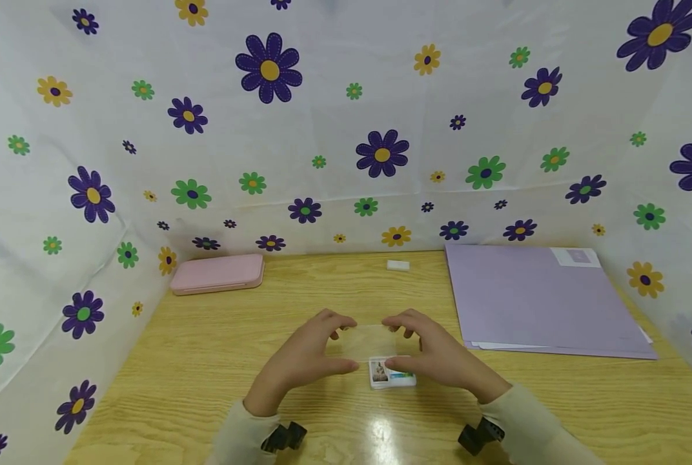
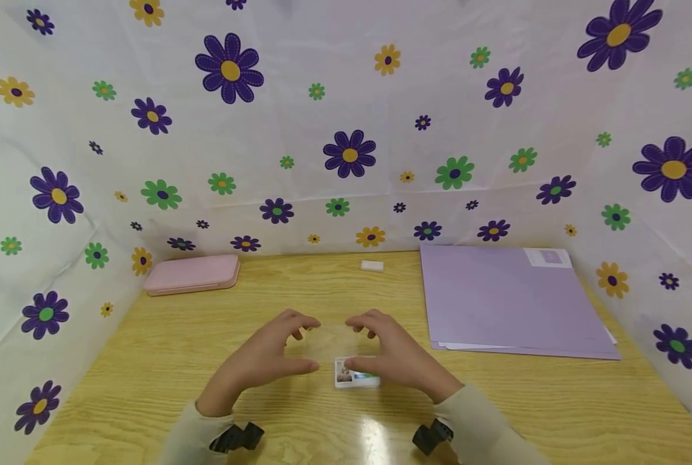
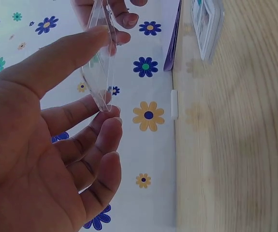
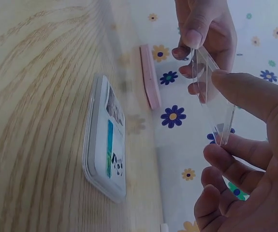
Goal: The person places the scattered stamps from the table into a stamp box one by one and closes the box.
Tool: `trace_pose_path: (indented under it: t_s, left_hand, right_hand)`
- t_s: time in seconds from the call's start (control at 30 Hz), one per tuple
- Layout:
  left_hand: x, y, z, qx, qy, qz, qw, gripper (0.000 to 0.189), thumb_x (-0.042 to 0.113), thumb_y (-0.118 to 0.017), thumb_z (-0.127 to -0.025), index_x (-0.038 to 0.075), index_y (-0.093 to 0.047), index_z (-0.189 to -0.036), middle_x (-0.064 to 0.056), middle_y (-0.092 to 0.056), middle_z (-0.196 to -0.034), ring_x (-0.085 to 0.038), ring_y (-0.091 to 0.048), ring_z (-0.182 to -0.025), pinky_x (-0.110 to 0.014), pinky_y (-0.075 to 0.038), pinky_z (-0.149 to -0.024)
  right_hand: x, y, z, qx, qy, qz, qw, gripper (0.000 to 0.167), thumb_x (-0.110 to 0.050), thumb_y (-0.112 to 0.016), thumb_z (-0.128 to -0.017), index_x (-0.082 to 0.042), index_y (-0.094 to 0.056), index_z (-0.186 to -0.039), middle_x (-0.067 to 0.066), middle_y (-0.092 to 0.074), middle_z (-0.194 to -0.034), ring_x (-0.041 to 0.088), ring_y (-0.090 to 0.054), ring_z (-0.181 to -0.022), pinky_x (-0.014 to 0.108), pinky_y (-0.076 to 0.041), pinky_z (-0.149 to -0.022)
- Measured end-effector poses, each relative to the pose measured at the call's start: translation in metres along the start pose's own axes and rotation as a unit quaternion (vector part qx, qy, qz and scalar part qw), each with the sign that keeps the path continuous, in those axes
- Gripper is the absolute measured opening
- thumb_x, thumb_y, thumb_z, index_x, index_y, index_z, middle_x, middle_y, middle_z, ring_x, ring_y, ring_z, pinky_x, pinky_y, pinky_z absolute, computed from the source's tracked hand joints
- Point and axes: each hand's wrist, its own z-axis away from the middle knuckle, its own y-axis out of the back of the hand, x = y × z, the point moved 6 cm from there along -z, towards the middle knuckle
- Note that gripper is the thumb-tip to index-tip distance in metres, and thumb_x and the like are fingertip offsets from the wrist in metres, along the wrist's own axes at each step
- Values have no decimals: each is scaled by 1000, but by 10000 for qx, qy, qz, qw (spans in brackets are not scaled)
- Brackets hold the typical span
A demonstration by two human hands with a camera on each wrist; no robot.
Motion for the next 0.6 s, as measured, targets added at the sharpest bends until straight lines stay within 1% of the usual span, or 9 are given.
trace_pose_path:
  t_s: [0.1,0.2,0.47,0.6]
  left_hand:
    - [4,-3,-2,-19,-43,-17,10000,61,34,-82,-83,15,-57,-136,-6,-54,-128,-27,-56,-108,-38,-49,-84]
    - [5,-8,-5,-53,-36,-10,10000,62,35,-82,-82,15,-57,-136,-6,-55,-128,-26,-57,-108,-37,-49,-84]
    - [5,-18,-10,-197,79,-4,9998,65,38,-82,-82,14,-57,-137,-5,-55,-129,-26,-57,-109,-36,-50,-85]
    - [6,-23,-12,-248,103,-24,9996,67,36,-83,-81,13,-56,-137,-5,-55,-127,-26,-57,-109,-36,-50,-85]
  right_hand:
    - [3,2,4,31,-28,-36,10000,56,-30,-77,-88,-18,-54,-138,6,-55,-121,32,-50,-104,46,-46,-77]
    - [7,3,8,43,-66,-92,9999,55,-29,-77,-87,-19,-55,-137,6,-55,-121,32,-50,-105,47,-46,-77]
    - [13,6,16,15,-78,46,10000,55,-29,-77,-87,-18,-55,-136,5,-55,-120,26,-50,-102,44,-46,-75]
    - [16,6,19,-16,-122,62,9999,55,-29,-77,-88,-15,-55,-136,7,-56,-121,26,-50,-103,43,-47,-74]
